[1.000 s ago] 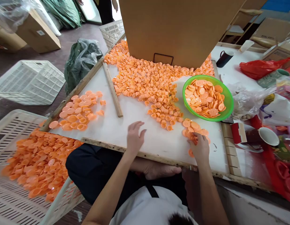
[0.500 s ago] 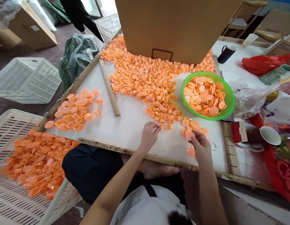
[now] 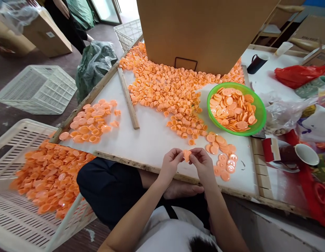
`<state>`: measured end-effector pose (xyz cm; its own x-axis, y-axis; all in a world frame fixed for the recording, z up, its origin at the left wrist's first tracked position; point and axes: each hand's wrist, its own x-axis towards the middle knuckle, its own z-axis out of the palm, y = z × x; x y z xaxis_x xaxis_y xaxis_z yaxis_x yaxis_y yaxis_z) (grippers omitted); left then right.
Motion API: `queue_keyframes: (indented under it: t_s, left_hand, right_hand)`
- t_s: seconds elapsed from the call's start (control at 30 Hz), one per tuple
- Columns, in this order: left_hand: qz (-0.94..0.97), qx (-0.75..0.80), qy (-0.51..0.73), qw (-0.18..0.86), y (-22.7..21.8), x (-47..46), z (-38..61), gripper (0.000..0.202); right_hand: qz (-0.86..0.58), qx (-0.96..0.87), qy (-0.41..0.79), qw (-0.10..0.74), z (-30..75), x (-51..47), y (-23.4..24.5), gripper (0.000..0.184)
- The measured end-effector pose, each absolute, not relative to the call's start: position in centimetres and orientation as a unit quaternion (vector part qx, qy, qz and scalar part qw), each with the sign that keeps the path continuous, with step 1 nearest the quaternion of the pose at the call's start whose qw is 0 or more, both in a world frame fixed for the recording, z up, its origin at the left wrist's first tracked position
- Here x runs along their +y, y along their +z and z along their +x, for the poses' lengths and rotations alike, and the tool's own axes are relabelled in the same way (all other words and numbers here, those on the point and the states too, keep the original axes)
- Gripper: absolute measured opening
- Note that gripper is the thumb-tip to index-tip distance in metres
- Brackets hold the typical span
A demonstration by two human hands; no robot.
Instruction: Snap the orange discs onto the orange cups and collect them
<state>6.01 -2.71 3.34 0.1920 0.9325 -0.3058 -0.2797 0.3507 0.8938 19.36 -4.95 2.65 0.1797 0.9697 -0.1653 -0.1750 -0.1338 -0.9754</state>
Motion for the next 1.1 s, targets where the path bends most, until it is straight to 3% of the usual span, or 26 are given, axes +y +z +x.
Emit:
queue_keyframes:
  t_s: [0.37,0.53,0.6,0.73,0.97,1.1]
  left_hand:
    - [0.471,0.441,0.456,0.613,4.0,-3.6,5.2,0.016]
    - [0.567,0.409,0.468,0.541,4.1,-3.5,4.9,0.031]
    - [0.585,0.400,0.468,0.528,4.3,-3.5,4.7,0.024]
    - [0.609,0.366,0.456,0.536,5.0,-3.4,4.1,0.019]
    - [0.569,0.387,0.455,0.565,5.0,-3.8,4.2,0.019]
    - [0.585,0.411,0.495,0.494,4.9,-4.0,3.9,0.019]
  right_hand:
    - [-0.527,-0.406,0.509,0.546,18.9,-5.2,2.7,0.011]
    - [-0.474,-0.429,0.513,0.573,18.7,-5.3,2.4,0.008]
    - [-0.451,-0.437,0.518,0.581,18.8,-5.3,2.3,0.011]
    - [-0.430,-0.470,0.535,0.554,19.4,-5.5,2.9,0.036]
    - [-0.439,-0.535,0.495,0.525,19.7,-5.7,4.3,0.023]
    - [-0.436,-0.531,0.488,0.539,19.4,-5.8,4.8,0.023]
